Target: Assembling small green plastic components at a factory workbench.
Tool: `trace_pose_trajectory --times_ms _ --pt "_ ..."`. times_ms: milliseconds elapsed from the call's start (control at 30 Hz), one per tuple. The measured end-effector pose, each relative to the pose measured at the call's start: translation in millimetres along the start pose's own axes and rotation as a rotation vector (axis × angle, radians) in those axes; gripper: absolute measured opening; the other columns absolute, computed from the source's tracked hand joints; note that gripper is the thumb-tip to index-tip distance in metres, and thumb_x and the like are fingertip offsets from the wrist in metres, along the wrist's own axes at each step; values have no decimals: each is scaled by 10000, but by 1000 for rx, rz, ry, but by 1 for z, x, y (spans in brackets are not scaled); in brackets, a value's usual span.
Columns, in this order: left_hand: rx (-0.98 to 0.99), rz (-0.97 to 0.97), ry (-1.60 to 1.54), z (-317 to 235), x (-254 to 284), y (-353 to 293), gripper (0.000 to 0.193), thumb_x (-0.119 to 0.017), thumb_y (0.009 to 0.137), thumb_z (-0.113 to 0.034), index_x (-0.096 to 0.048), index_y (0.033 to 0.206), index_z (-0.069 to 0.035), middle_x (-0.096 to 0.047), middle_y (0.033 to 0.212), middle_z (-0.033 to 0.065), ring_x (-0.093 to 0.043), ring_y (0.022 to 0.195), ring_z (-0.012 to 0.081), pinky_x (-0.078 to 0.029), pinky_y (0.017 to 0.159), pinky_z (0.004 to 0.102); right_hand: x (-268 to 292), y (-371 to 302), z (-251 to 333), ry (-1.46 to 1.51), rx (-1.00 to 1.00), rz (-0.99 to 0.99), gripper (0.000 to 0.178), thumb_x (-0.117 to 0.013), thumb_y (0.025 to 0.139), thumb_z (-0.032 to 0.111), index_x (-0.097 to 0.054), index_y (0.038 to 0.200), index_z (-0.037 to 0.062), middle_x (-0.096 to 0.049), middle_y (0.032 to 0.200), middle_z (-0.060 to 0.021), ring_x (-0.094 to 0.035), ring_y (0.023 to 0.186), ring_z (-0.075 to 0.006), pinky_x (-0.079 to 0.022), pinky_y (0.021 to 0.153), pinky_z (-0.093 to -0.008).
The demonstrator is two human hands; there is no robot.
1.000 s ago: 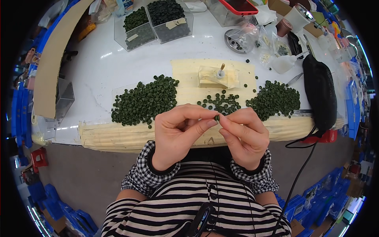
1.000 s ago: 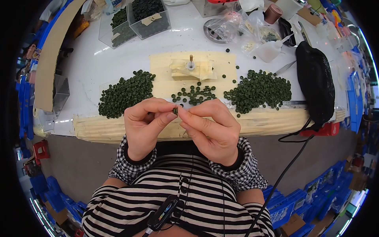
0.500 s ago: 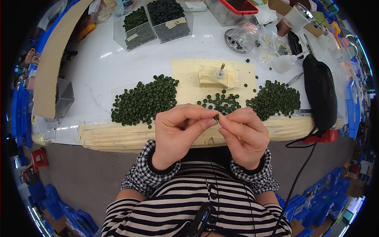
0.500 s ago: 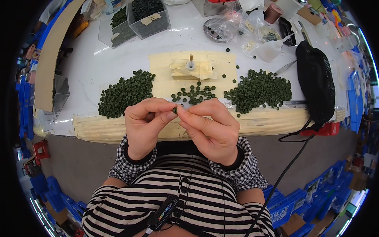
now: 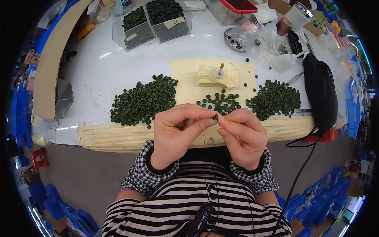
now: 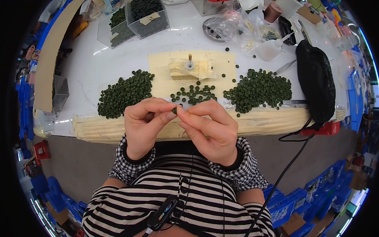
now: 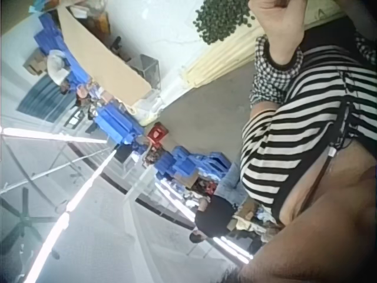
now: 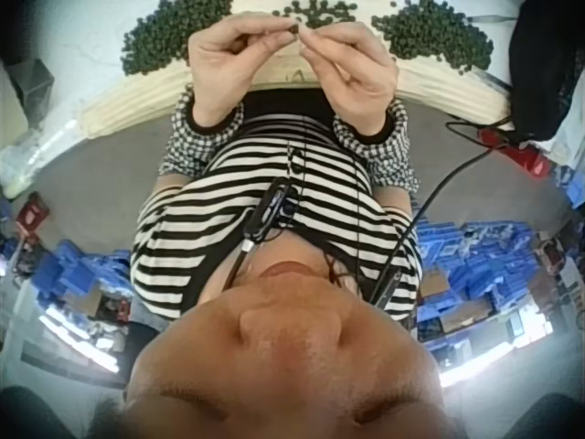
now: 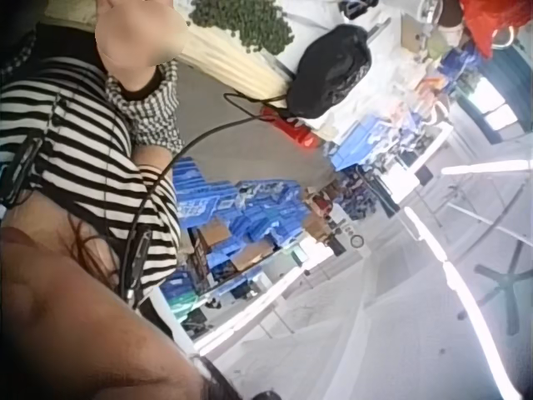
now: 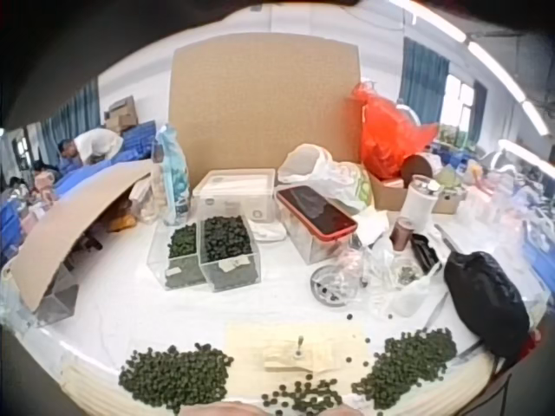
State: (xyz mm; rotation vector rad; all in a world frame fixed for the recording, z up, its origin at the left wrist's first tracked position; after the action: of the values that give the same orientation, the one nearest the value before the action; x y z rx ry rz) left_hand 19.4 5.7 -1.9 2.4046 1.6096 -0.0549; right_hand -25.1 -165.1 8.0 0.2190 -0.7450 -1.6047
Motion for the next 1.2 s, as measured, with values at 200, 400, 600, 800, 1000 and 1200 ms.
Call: trace_pose_trajectory --times_ms 200,400,600,800,1000,1200 --pt "-37 45 684 -11 7 8 143 -741 794 -28 -716 934 -29 -626 778 50 -567 571 99 -421 502 246 16 0 -11 -85 -133 -148 293 -703 801 -48 -707 1092 -13 -640 920 -95 -598 799 -177 -486 697 -262" --pt "-138 42 1014 -9 5 9 95 -709 803 -38 -689 896 -43 -550 701 72 -563 531 155 -434 496 286 18 2 -9 -101 -134 -144 263 -691 818 -42 -708 1079 -20 -641 914 -97 -602 804 -178 -485 710 -258" --pt "77 -54 508 -18 17 7 78 -652 887 -40 -651 964 -33 -552 717 -9 -482 556 101 -408 525 237 19 1 -10 -113 -141 -175 259 -691 811 -51 -712 1067 -17 -641 902 -94 -602 799 -172 -484 699 -256" --pt "296 -176 -597 -22 16 6 388 -420 1028 -195 -396 1342 33 -443 1318 212 -443 1198 260 -405 977 339 15 4 -6 -195 -116 -124 256 -717 773 -55 -728 1021 8 -639 875 -80 -601 789 -192 -484 687 -275" --pt "396 25 -963 -21 -8 5 769 -230 1015 -559 -86 1520 2 -176 1524 325 -185 1442 402 -206 1178 471 -2 14 2 -363 112 -22 271 -763 661 -43 -720 909 57 -634 853 -50 -575 771 -233 -477 668 -331" --pt "330 108 -815 -20 -17 -1 825 -142 975 -650 -51 1541 -56 -173 1536 310 -210 1437 392 -214 1165 471 -18 16 3 -402 166 63 277 -764 648 40 -704 916 77 -622 870 -24 -543 836 -252 -471 724 -347"
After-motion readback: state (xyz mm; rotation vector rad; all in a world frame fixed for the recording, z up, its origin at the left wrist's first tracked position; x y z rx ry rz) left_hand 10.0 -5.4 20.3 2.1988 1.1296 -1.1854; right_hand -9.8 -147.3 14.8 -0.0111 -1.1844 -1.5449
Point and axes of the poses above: each hand's wrist, its own y-axis towards the middle knuckle, its own x-axis out of the back of the hand, z = x × y, the point moved 1 cm from there along y, towards the middle knuckle
